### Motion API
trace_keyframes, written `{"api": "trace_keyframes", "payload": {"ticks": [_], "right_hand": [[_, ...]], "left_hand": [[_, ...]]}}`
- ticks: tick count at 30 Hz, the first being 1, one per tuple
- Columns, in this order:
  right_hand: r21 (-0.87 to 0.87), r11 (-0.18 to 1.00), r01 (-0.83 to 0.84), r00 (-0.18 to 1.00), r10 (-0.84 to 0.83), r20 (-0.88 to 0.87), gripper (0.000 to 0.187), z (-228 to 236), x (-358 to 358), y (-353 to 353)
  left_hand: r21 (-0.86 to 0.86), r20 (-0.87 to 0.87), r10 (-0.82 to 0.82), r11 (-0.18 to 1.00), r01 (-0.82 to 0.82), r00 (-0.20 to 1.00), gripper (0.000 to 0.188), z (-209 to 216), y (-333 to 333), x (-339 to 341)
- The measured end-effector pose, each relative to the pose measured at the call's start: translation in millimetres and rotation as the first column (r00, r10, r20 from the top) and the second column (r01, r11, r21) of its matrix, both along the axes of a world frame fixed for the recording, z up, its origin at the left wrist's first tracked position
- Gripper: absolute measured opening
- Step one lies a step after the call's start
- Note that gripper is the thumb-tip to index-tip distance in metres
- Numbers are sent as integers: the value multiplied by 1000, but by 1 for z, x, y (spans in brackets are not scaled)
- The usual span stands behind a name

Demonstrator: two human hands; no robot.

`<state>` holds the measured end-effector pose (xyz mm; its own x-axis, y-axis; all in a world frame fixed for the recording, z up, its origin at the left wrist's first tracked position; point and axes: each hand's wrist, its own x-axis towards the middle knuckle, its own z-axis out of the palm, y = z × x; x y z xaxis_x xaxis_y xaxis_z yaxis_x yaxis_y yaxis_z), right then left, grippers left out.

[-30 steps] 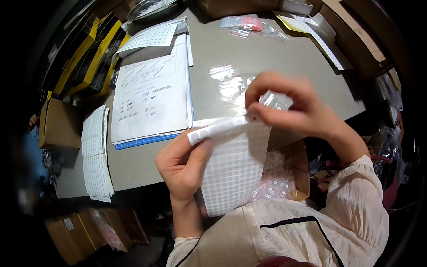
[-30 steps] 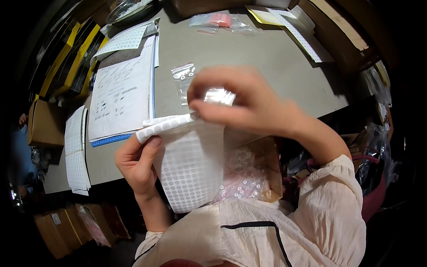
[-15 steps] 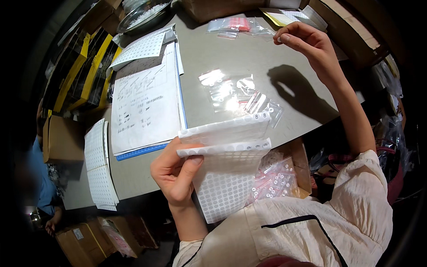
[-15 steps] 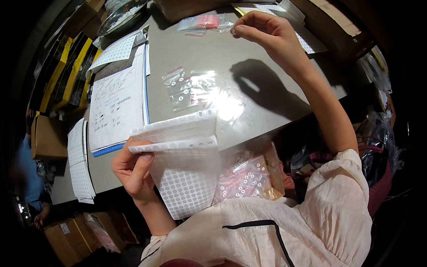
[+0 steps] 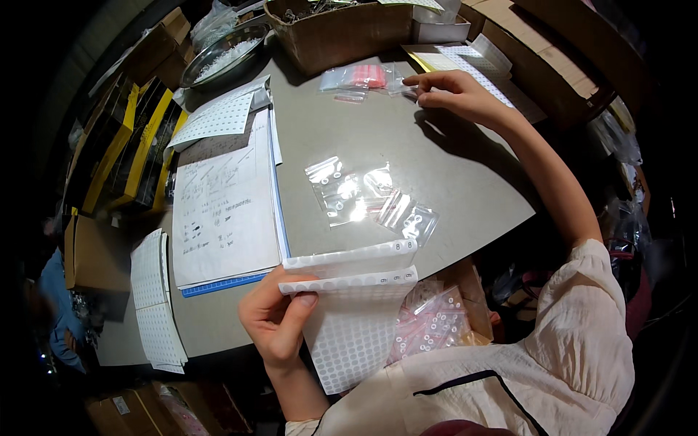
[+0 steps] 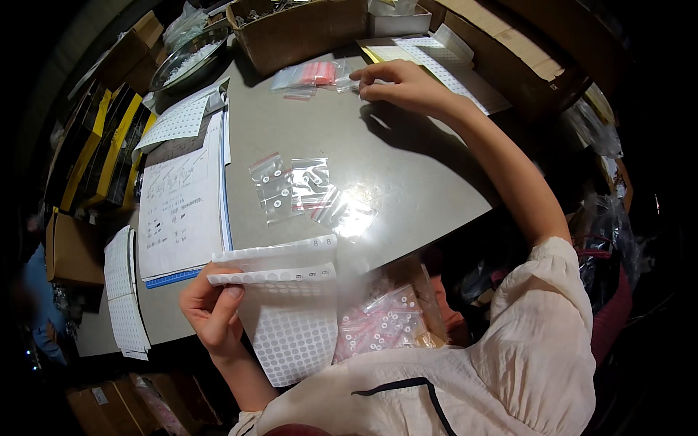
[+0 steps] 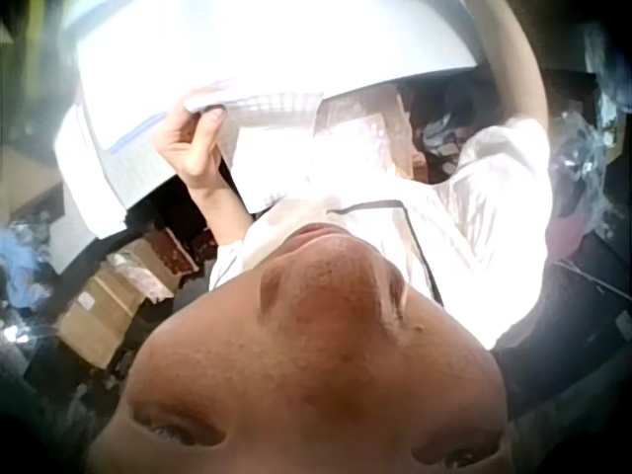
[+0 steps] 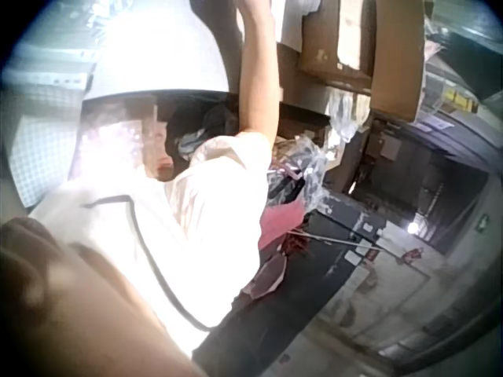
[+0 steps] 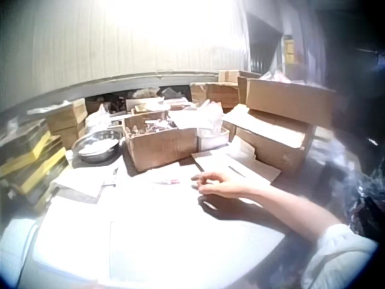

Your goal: The person peels small circular stickers from a sheet and places them onto small clear plastic bags on a table. The person handles multiple sticker sheets and bags, organizing them on the workspace.

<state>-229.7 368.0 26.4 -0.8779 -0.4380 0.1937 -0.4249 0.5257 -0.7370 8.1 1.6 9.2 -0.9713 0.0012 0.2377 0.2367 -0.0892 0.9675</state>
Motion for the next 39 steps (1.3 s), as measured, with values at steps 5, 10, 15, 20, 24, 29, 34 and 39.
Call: {"api": "trace_keyframes", "payload": {"ticks": [5,10,15,20,24,29,34,39], "right_hand": [[-88,988,-130,963,147,226,19,6,27,7],[-109,937,-333,909,349,228,15,9,66,16],[-198,963,-185,973,208,103,16,8,98,12],[71,994,86,991,-78,-110,12,12,113,-13],[298,947,122,872,41,-488,19,2,116,-39],[491,839,235,805,116,-582,17,2,119,-63],[536,811,234,821,130,-555,8,-1,119,-70],[611,773,170,896,137,-423,8,8,131,-64]], "left_hand": [[-22,-22,-29,999,29,999,17,-3,-2,0],[-93,-29,-84,992,80,996,16,2,-2,2],[-74,-26,-92,993,90,995,17,0,-1,2],[4,6,-10,1000,10,1000,18,1,2,3],[7,-17,23,1000,-23,1000,18,2,3,1],[-14,-4,8,1000,-8,1000,20,1,-1,2],[21,2,-6,1000,5,1000,20,2,0,2],[24,-19,-10,1000,10,1000,20,0,0,3]]}}
